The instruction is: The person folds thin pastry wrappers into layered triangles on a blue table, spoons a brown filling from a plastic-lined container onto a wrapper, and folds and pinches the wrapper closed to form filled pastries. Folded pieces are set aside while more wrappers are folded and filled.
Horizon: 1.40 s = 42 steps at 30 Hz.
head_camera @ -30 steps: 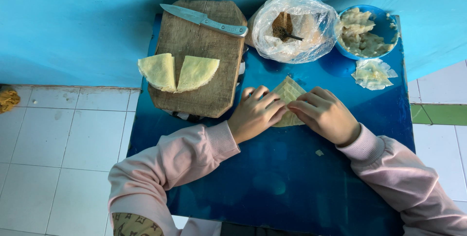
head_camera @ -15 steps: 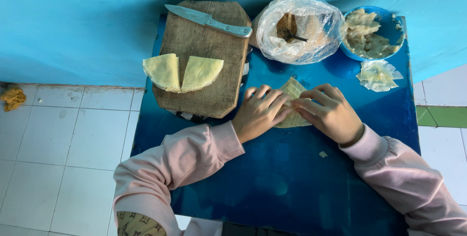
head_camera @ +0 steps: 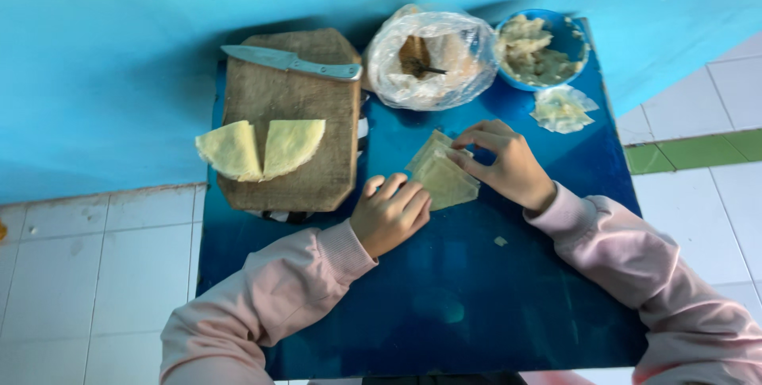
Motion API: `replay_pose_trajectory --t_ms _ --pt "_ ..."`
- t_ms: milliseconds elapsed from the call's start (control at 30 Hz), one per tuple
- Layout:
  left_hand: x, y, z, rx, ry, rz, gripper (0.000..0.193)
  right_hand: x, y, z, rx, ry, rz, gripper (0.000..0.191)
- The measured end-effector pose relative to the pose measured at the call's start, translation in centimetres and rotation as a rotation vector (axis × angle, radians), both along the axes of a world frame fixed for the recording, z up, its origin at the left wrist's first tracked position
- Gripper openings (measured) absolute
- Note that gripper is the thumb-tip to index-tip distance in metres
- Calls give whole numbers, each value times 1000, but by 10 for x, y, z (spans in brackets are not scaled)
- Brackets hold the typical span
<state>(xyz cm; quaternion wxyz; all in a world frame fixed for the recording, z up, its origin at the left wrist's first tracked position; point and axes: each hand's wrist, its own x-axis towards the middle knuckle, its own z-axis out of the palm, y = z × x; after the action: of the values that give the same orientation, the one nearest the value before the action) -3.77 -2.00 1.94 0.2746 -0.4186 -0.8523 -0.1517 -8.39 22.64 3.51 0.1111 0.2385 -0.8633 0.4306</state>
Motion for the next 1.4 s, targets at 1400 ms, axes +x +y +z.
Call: replay_pose_trajectory --t_ms 1400 --pt "56 -20 -11 -190 15 188 23 284 47 -200 -1589 -1200 -652 37"
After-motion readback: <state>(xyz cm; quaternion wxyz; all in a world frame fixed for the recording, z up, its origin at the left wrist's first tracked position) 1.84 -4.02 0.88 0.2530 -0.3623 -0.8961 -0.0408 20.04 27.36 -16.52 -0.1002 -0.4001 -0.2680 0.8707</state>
